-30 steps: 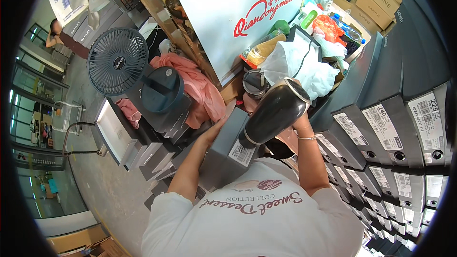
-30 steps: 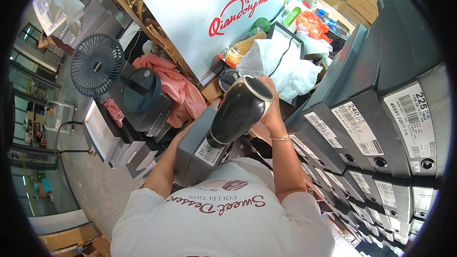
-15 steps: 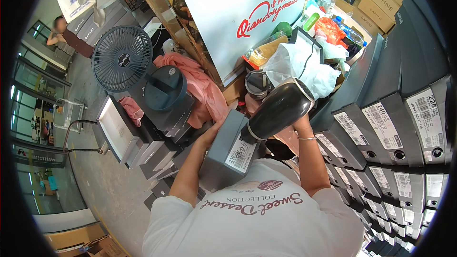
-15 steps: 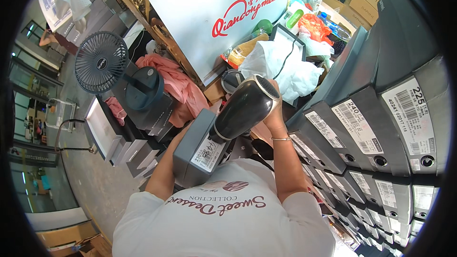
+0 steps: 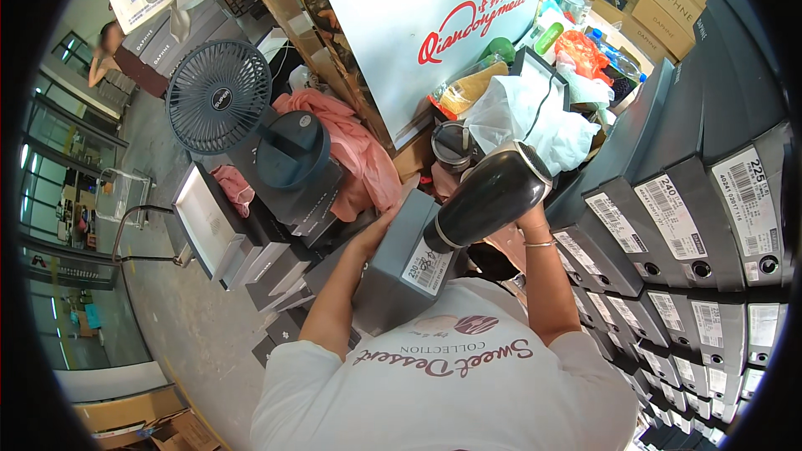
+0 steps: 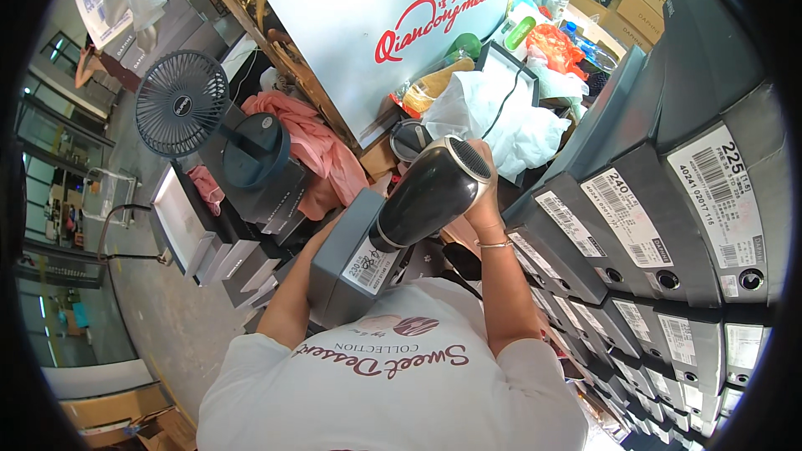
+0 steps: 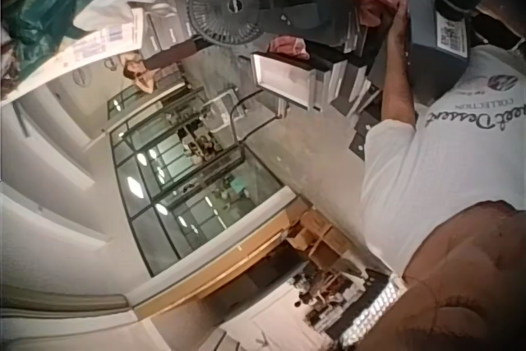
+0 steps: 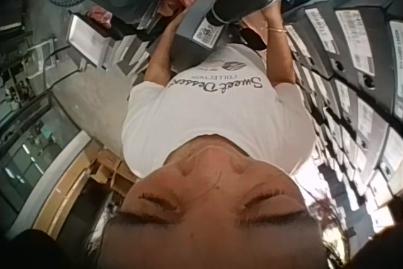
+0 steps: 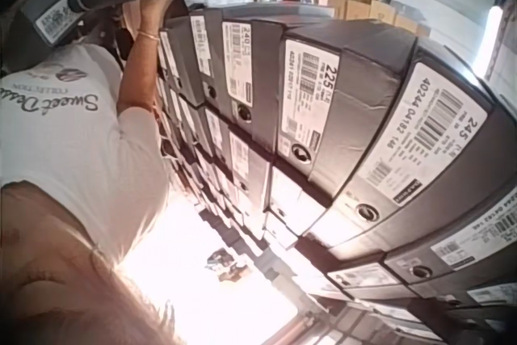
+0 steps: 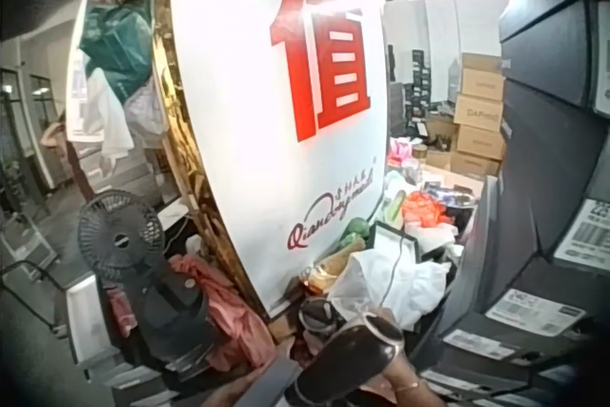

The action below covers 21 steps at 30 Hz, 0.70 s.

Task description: Inspecting, cleaning, and packing pairs of shoes into boxes at a factory workstation.

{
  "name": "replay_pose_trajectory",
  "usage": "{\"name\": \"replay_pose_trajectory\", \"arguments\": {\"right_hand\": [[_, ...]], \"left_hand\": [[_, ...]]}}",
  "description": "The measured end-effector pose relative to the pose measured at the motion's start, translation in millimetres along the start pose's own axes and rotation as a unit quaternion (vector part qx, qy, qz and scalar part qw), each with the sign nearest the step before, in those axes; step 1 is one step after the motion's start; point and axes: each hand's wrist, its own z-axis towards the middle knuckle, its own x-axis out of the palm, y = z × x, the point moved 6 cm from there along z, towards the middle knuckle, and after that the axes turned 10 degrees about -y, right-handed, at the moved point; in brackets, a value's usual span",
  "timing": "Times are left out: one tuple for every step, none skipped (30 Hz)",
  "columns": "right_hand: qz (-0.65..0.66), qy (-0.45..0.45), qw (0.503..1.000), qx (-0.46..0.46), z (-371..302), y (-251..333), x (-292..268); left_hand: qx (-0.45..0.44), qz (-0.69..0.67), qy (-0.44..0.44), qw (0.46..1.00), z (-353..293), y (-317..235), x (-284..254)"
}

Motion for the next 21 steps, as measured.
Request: {"name": "replay_pose_trajectory", "arguments": {"right_hand": [[0.003, -0.006, 1.000, -0.006, 1.2, 2.6, -0.9], [0.014, -0.013, 1.000, -0.008, 5.4, 10.4, -2.9], [0.027, -0.016, 1.000, 0.001, 7.9, 14.5, -3.1], [0.040, -0.020, 0.999, 0.011, 10.5, 18.6, -3.2], [0.056, -0.020, 0.998, 0.031, 11.3, 20.9, -2.7], [0.071, -0.020, 0.996, 0.052, 11.7, 20.7, -2.3], [0.071, -0.019, 0.996, 0.046, 11.2, 19.7, -1.7], [0.068, -0.025, 0.997, 0.034, 11.3, 20.3, -3.1], [0.065, -0.030, 0.997, 0.022, 11.8, 20.7, -4.1], [0.061, -0.035, 0.997, 0.010, 12.2, 21.0, -5.2], [0.056, -0.028, 0.998, 0.010, 11.9, 20.5, -4.5], [0.051, -0.021, 0.998, 0.010, 11.4, 19.2, -3.6], [0.045, -0.014, 0.999, 0.010, 10.9, 18.1, -2.7], [0.058, -0.013, 0.998, 0.020, 10.7, 16.5, -2.5], [0.071, -0.011, 0.997, 0.030, 10.1, 15.3, -2.2], [0.084, -0.009, 0.996, 0.039, 9.5, 13.9, -1.8], [0.093, -0.012, 0.995, 0.043, 9.2, 12.6, -1.8], [0.101, -0.015, 0.994, 0.047, 8.6, 10.9, -1.4], [0.110, -0.017, 0.992, 0.051, 7.7, 8.9, -0.6], [0.101, 0.001, 0.993, 0.062, 3.0, 0.9, 1.8], [0.093, 0.018, 0.993, 0.072, -3.2, -10.3, 3.5]], "left_hand": [[0.007, 0.006, -0.001, 1.000, -0.9, -2.4, 0.8], [0.014, 0.011, -0.007, 1.000, -4.5, -7.9, 3.8], [0.010, 0.010, -0.012, 1.000, -3.3, -7.4, 4.2], [0.005, 0.009, -0.016, 1.000, -2.2, -7.0, 4.6], [-0.011, 0.001, -0.020, 1.000, 1.7, -2.7, 4.2], [-0.025, -0.005, -0.023, 0.999, 4.4, 0.4, 3.8], [-0.038, -0.011, -0.027, 0.999, 7.2, 2.4, 3.6], [-0.051, -0.016, -0.028, 0.998, 8.4, 2.0, 6.0], [-0.053, -0.016, -0.026, 0.998, 12.6, 4.4, 6.7], [-0.054, -0.016, -0.025, 0.998, 16.8, 6.6, 7.1], [-0.044, -0.013, -0.022, 0.999, 26.1, 16.5, 3.1], [-0.033, -0.017, -0.029, 0.999, 33.5, 21.7, 1.3], [-0.022, -0.021, -0.036, 0.999, 40.9, 26.9, -0.6], [-0.011, -0.033, -0.054, 0.998, 46.5, 28.6, -0.2], [0.001, -0.044, -0.071, 0.996, 52.1, 30.7, -1.2], [-0.020, -0.052, -0.046, 0.997, 58.6, 38.7, 0.0], [-0.040, -0.060, -0.021, 0.997, 62.9, 43.0, 1.3], [-0.059, -0.068, 0.004, 0.996, 66.5, 47.5, 2.6], [-0.047, -0.047, -0.003, 0.998, 70.6, 49.3, 0.1], [-0.035, -0.026, -0.009, 0.999, 72.0, 46.0, 0.6], [-0.023, -0.005, -0.015, 1.000, 73.1, 42.7, 1.2]]}}
